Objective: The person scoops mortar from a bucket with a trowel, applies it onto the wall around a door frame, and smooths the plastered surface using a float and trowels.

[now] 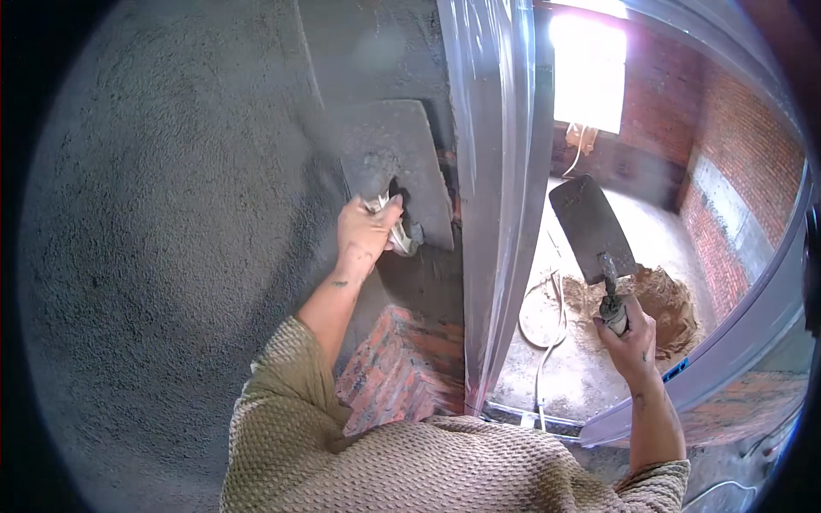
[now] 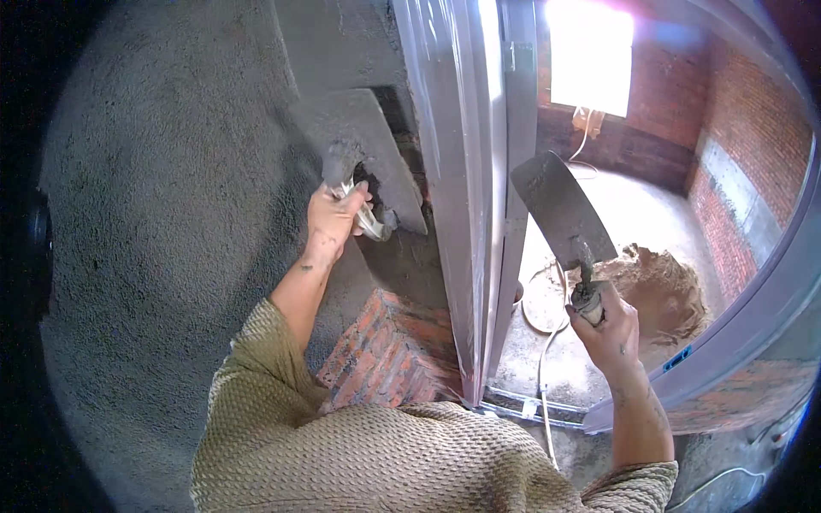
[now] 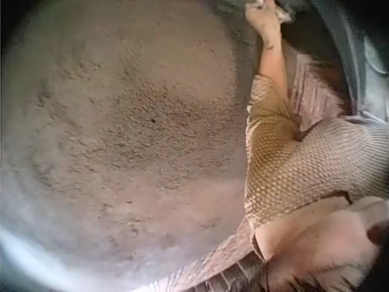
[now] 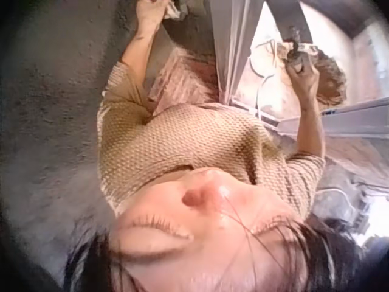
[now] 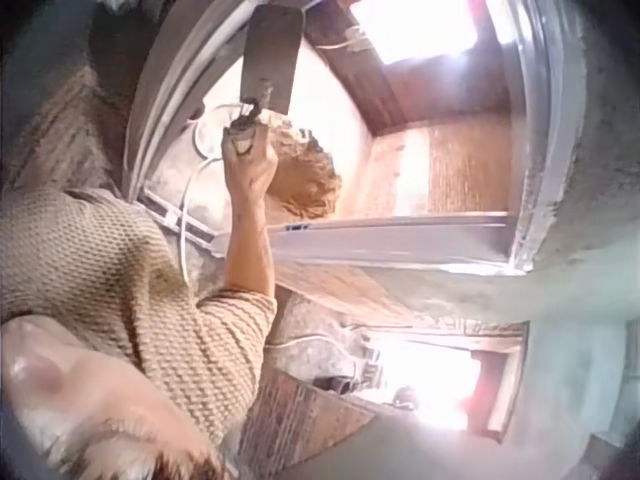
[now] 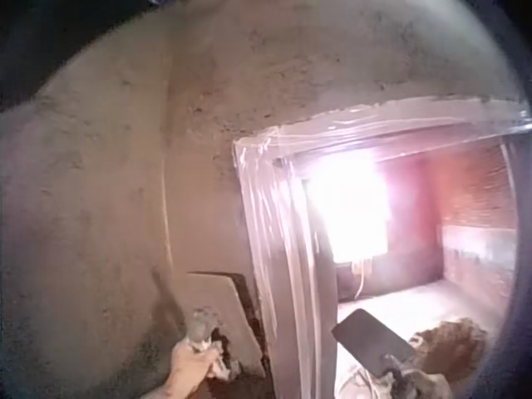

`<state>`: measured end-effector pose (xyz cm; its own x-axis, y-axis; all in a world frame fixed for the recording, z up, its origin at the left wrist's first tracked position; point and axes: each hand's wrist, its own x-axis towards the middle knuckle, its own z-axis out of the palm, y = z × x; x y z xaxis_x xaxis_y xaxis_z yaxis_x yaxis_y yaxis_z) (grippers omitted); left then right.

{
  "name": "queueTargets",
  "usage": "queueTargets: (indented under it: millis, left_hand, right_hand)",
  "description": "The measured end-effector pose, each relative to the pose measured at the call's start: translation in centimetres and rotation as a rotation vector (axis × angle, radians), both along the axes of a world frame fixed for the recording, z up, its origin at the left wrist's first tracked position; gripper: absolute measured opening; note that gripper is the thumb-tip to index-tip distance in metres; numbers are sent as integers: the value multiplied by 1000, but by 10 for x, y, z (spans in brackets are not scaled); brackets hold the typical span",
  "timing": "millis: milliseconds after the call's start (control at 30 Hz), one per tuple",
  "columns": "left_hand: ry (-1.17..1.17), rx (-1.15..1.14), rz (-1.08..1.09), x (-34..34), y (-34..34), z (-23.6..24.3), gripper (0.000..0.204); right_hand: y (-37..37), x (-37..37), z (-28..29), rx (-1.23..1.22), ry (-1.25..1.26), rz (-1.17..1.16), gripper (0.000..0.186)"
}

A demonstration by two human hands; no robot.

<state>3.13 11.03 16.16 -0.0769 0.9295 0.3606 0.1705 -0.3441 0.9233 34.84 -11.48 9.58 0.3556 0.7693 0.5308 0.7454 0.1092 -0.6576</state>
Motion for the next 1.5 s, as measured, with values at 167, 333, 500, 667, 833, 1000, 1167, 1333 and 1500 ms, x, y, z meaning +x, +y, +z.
queueTargets:
  millis: [167,333,500,667,833,1000,1167,1333,1500]
  left_hand:
    - [9,200,31,11,23,-15,30]
    - [12,232,81,16,27,-19,33]
    - [19,252,87,18,26,-10,33]
    - [5,230,68,22,22,5,31]
    - [3,193,56,24,18,19,30]
    - [7,203,57,24,16,27,29]
    - [15,214,63,24,21,36,29]
    - [52,248,71,23,30,52,29]
    - [24,254,4,20,33,74,27]
  right_hand:
    - [-1,8,-3,-1,2,9,28]
    - [-3,14,-7,5,9,26,27]
    - [-5,14,-5,3,8,33,26]
    - [-9,13,0,2,4,47,25]
    - [-14,11,4,39,-7,63,24]
    - [-20,7,6,61,48,78,22]
    - [-26,3,8,100,26,66,22]
    - [-33,1,10,115,6,62,22]
    - [-39,0,10,147,31,59,21]
